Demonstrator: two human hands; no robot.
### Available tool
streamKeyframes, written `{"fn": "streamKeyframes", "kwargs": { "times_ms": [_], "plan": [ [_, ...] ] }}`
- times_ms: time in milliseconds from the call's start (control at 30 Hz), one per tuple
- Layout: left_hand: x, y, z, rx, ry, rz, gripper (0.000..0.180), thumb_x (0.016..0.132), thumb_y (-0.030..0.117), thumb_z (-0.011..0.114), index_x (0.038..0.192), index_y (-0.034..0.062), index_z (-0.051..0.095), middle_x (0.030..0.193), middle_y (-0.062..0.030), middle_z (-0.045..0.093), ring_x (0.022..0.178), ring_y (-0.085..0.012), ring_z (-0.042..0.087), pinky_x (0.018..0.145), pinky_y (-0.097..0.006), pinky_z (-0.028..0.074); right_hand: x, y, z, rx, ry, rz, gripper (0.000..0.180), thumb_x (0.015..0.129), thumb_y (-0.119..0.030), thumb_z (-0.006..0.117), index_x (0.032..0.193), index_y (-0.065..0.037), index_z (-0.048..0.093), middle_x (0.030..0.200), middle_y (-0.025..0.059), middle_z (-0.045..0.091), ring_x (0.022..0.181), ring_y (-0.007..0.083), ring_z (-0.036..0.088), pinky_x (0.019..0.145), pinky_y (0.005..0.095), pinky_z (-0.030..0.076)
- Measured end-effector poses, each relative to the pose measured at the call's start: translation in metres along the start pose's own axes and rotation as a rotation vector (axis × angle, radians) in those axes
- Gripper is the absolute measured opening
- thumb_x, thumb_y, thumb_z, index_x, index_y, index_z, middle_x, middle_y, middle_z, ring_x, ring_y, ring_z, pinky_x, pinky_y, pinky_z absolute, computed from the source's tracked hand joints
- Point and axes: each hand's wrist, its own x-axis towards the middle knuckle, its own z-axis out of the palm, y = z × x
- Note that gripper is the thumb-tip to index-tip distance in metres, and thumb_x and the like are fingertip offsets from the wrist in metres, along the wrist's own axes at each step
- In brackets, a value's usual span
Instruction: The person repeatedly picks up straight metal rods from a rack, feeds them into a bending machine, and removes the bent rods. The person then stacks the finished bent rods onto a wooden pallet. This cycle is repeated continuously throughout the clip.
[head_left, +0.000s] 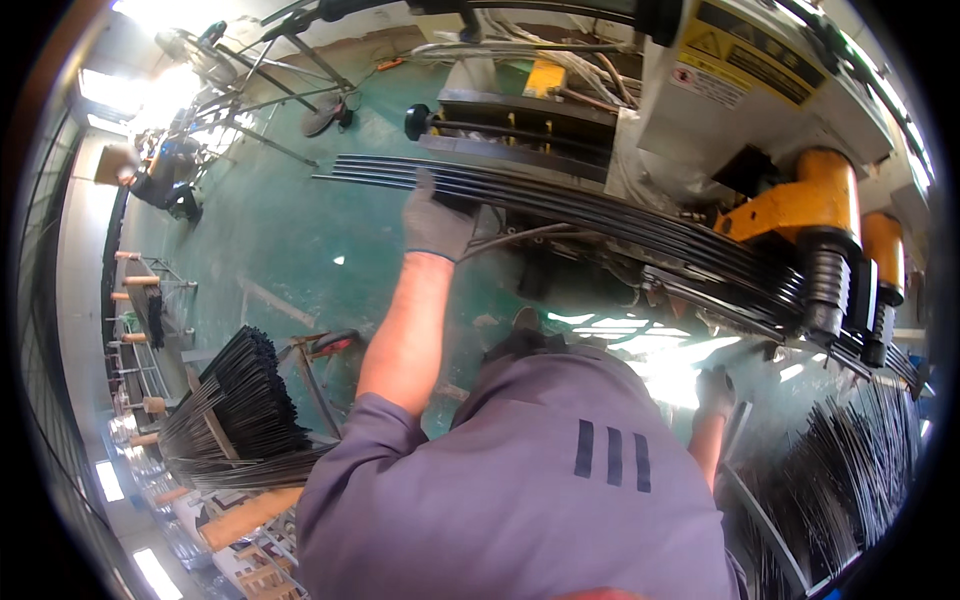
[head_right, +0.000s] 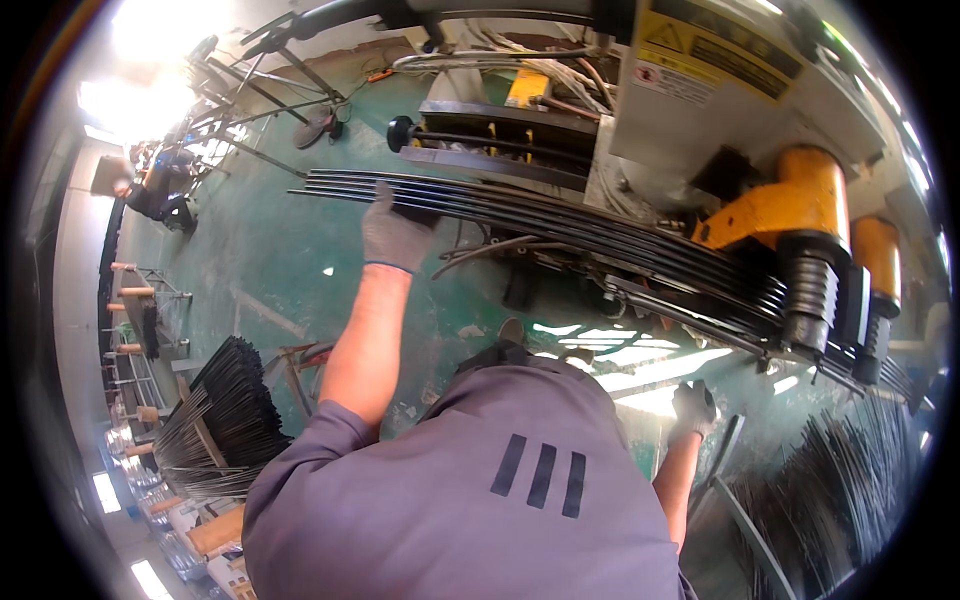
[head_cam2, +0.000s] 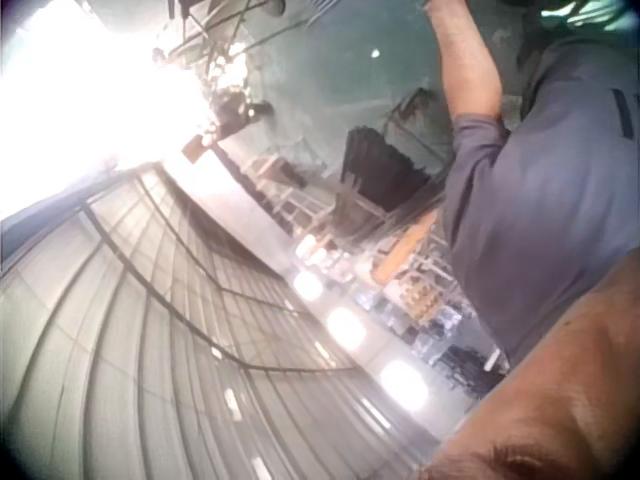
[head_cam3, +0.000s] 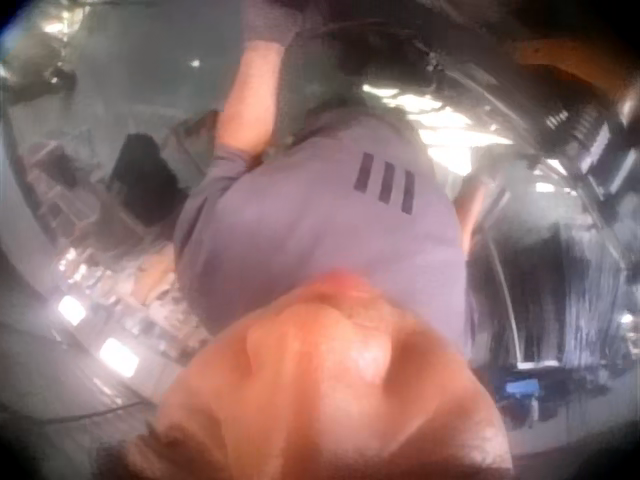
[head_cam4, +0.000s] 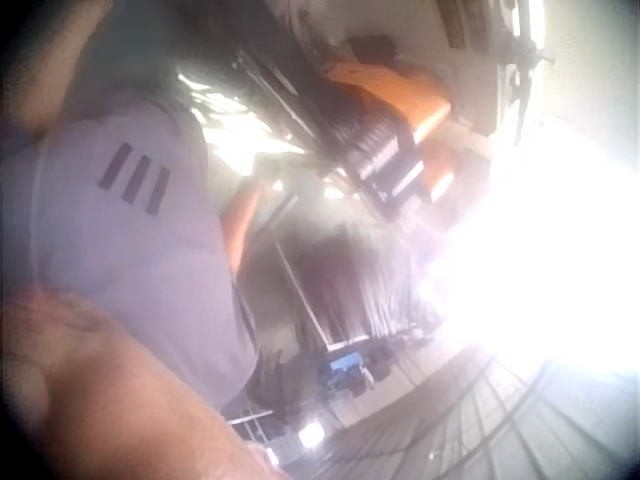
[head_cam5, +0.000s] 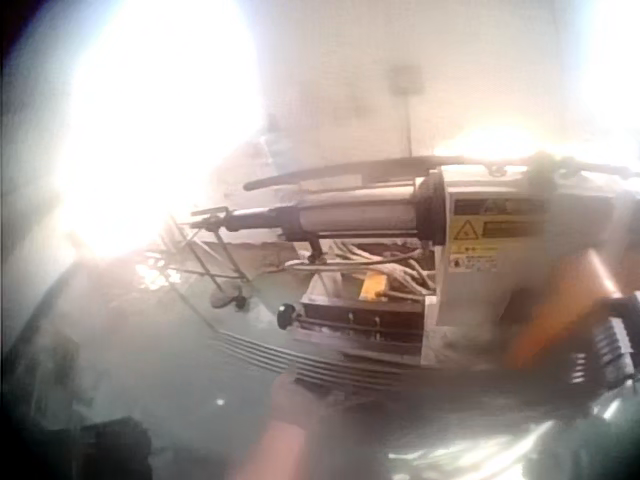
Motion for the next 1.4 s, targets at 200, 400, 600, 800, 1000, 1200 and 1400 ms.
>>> {"fn": "streamKeyframes", "kwargs": {
  "times_ms": [200,400,600,800,1000,1200,1400],
  "plan": [
    [0.059,0.186,-0.089,0.138,0.399,0.325,0.046,0.112,0.044,0.048,0.128,0.0030,0.060,0.131,-0.0169,0.064,0.123,-0.0388,0.062,0.112,-0.060,0.047,0.031,0.077,-0.150,-0.454,0.239,-0.139,0.035,0.107,-0.034,0.059,0.101,-0.002,0.070,0.080,0.0083,0.067,0.064,0.0227,0.062,0.054,0.0374,0.047],
    [0.074,0.246,-0.122,0.503,0.484,0.425,0.042,0.111,0.037,0.054,0.134,0.0016,0.057,0.124,-0.0163,0.064,0.109,-0.0367,0.066,0.089,-0.053,0.061,-0.017,0.117,-0.116,-0.861,0.476,0.101,0.034,0.104,-0.034,0.057,0.104,-0.004,0.071,0.091,0.0121,0.068,0.078,0.0278,0.064,0.066,0.0415,0.050],
    [0.053,0.204,-0.120,0.570,0.123,0.278,0.050,0.111,0.041,0.053,0.141,0.0002,0.052,0.135,-0.0194,0.062,0.115,-0.0400,0.068,0.098,-0.058,0.057,-0.060,0.129,-0.001,-1.552,0.280,0.097,0.034,0.099,-0.032,0.054,0.109,-0.005,0.071,0.110,0.0191,0.071,0.100,0.0358,0.068,0.085,0.0467,0.053],
    [0.059,0.223,-0.111,0.460,0.081,0.224,0.059,0.111,0.044,0.052,0.153,0.0045,0.042,0.140,-0.0206,0.059,0.128,-0.0401,0.061,0.108,-0.061,0.052,-0.076,0.123,0.115,-2.232,0.194,-0.016,0.032,0.095,-0.031,0.055,0.108,-0.008,0.073,0.117,0.0184,0.073,0.109,0.0387,0.070,0.093,0.0491,0.056],
    [0.050,0.210,-0.105,0.790,-0.090,0.206,0.057,0.112,0.042,0.049,0.162,0.0154,0.036,0.143,-0.0156,0.060,0.127,-0.0365,0.063,0.106,-0.059,0.055,-0.091,0.122,0.138,-2.734,-0.046,-0.166,0.024,0.091,-0.031,0.065,0.099,-0.013,0.078,0.100,0.0136,0.074,0.101,0.0330,0.072,0.089,0.0465,0.056],
    [0.052,0.221,-0.111,0.821,-0.050,0.072,0.064,0.109,0.049,0.054,0.163,0.0206,0.035,0.148,-0.0120,0.058,0.128,-0.0363,0.063,0.104,-0.059,0.054,-0.118,0.127,0.141,-1.139,0.493,0.019,0.043,0.098,-0.028,0.063,0.125,0.005,0.070,0.093,0.0099,0.077,0.076,0.0165,0.070,0.069,0.0323,0.054],
    [0.057,0.230,-0.120,0.749,-0.018,0.053,0.064,0.112,0.048,0.043,0.165,0.0141,0.030,0.158,-0.0157,0.049,0.142,-0.0377,0.051,0.118,-0.060,0.040,-0.102,0.118,0.140,-1.165,0.492,0.097,0.040,0.099,-0.032,0.069,0.121,0.003,0.072,0.090,0.0080,0.078,0.076,0.0148,0.070,0.070,0.0310,0.054]
  ]
}}
